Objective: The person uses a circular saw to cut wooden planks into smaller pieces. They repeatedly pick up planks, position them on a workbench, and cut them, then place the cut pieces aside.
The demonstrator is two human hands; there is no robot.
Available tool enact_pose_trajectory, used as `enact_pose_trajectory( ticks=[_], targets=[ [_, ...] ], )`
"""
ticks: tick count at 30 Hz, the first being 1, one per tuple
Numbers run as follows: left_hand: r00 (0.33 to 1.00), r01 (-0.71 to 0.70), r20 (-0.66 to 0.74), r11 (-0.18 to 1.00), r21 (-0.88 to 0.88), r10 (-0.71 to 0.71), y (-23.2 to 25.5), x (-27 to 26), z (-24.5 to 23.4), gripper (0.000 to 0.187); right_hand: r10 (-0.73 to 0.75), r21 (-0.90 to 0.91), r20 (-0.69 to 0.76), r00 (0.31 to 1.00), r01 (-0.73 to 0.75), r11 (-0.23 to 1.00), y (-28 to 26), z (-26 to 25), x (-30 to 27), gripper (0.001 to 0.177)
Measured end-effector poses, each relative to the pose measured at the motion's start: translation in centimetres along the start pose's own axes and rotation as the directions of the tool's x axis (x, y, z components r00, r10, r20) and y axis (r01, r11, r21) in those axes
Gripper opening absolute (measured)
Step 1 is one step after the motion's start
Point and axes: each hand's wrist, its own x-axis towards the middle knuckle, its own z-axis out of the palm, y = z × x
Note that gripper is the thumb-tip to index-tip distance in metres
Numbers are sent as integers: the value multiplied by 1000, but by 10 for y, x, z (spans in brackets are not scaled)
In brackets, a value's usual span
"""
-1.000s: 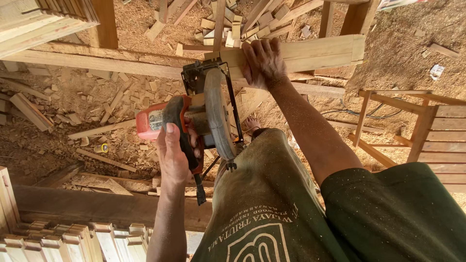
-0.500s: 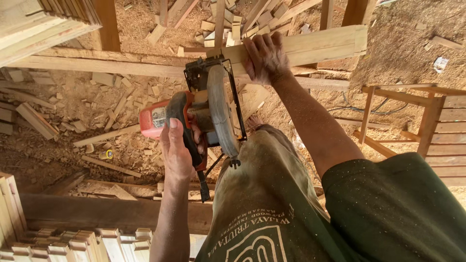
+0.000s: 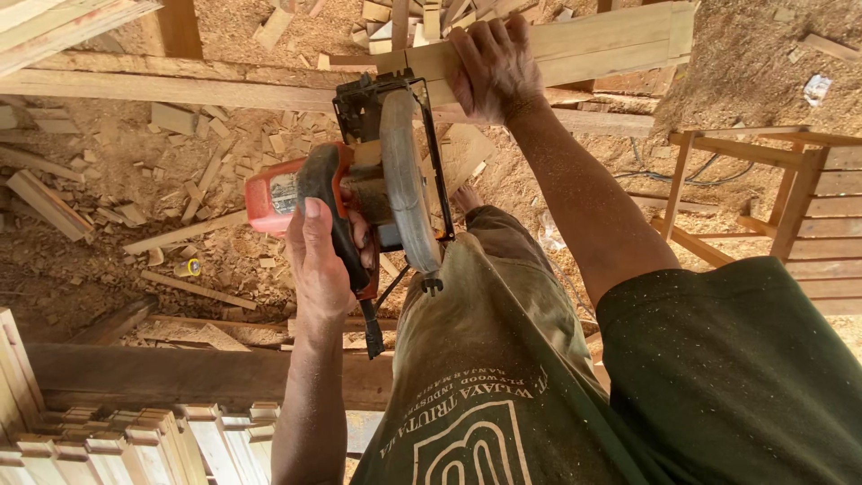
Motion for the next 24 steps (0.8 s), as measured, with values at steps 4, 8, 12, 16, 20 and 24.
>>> enact_pose_trajectory(
  ticks=[4,8,12,16,20,24],
  targets=[
    [1000,-5,5,1000,4,5,2,-1,0,56,0,-26,3,1000,0,1000,4,0,-3,40],
    [1000,-14,-9,1000,-14,14,3,-7,-5,56,-4,-22,13,1000,4,1000,2,3,-4,39],
    [999,-35,-33,999,-27,34,6,-15,-11,57,-7,-36,-17,1000,6,999,5,6,-4,38],
    [997,-49,-53,998,-41,47,5,-27,-22,57,-22,-29,-15,1000,22,999,9,9,-6,35],
    [992,-63,-110,997,-51,57,-5,-31,-36,57,-31,-52,-20,999,30,998,9,10,-5,36],
    [988,-69,-139,998,-11,67,-11,-25,-47,61,-14,-90,17,1000,16,996,8,3,-6,38]
  ],
)
